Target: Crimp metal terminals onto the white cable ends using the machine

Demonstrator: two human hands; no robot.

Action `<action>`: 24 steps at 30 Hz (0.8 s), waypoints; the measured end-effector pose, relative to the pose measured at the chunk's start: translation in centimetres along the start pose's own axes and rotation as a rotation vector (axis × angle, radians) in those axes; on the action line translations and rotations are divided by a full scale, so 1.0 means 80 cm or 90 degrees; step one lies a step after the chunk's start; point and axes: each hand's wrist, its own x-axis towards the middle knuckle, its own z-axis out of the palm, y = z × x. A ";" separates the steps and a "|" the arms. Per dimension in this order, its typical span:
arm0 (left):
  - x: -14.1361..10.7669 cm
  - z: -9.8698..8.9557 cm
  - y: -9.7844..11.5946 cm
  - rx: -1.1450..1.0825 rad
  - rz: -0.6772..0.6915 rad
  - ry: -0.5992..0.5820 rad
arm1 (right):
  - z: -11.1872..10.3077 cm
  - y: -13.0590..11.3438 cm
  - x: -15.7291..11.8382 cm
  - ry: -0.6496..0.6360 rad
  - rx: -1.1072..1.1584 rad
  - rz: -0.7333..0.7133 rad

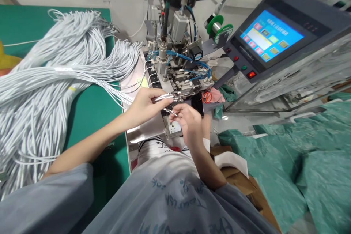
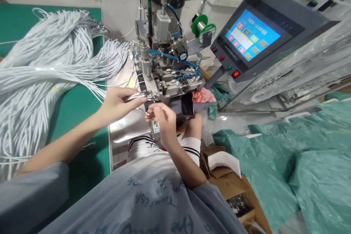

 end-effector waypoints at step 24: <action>0.000 0.008 -0.015 0.128 -0.016 0.002 | 0.002 0.014 -0.001 -0.018 -0.228 -0.036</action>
